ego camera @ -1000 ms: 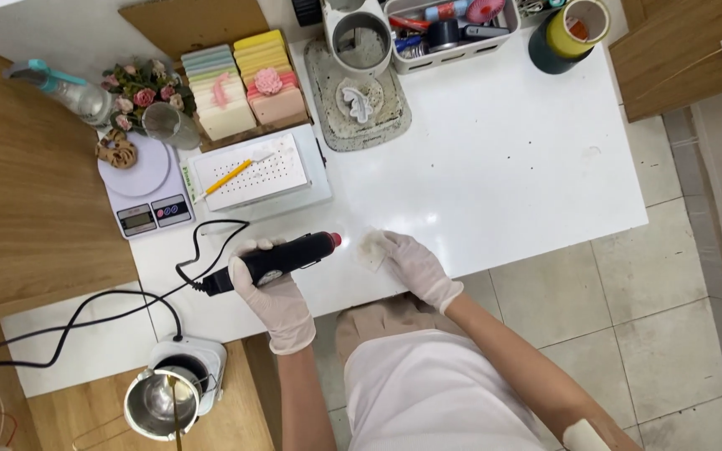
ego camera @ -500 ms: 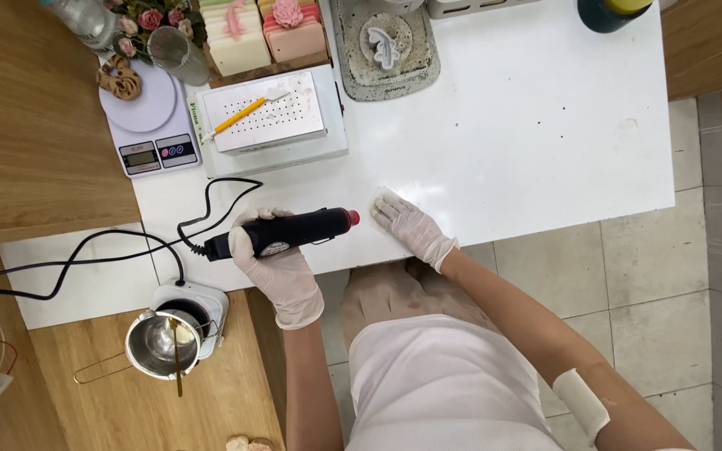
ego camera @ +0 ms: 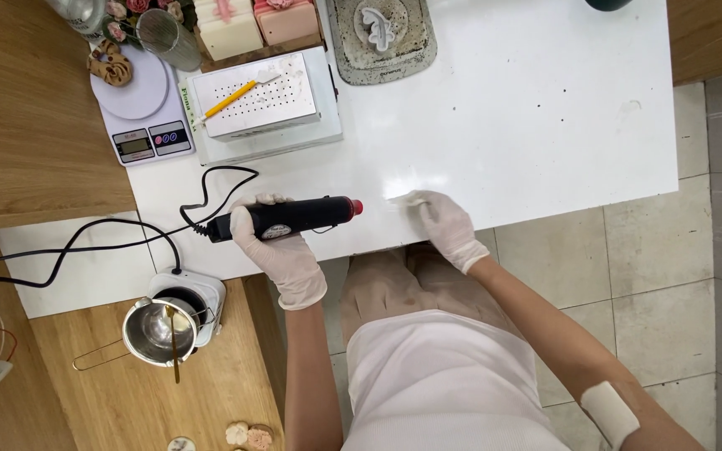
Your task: Clean the studio workbench using a heat gun and a cloth to remove wax residue.
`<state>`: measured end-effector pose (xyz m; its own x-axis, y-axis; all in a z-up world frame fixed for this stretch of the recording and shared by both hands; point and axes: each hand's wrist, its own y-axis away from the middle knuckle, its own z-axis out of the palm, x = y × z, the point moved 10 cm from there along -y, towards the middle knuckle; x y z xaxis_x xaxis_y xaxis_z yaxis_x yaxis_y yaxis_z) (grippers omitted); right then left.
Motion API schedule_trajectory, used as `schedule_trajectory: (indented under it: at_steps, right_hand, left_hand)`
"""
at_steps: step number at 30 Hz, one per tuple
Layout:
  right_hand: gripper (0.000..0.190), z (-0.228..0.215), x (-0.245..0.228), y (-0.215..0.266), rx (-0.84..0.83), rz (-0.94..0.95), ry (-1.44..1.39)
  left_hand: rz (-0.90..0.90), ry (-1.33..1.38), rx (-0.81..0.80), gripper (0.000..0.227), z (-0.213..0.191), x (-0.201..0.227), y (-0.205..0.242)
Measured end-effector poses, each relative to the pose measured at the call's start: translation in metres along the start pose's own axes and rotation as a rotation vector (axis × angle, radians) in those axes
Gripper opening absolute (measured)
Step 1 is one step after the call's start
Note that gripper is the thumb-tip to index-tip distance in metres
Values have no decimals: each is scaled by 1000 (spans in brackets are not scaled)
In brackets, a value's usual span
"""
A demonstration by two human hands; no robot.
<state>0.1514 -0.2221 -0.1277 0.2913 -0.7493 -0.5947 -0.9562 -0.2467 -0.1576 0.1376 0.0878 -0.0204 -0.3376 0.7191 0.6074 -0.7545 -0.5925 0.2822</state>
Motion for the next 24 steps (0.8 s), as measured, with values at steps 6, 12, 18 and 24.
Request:
schedule_trajectory:
  at_steps: [6,12,18,24]
  right_hand:
    - [22,-41,113,76,214,939,-670]
    - [20,-48,161,130,433,1035,-866]
    - [27,-75,137,112,451,972,-700]
    - [33,-101,82,34,353,837,-467]
  left_hand:
    - [106,-32,67,22,-14,-5,-18]
    - [177,-93,64,32,10,-3,-16]
    - [278,-139,109,37,-23,-35,-40]
    - [270,-194,202,30,-17,-41,-39]
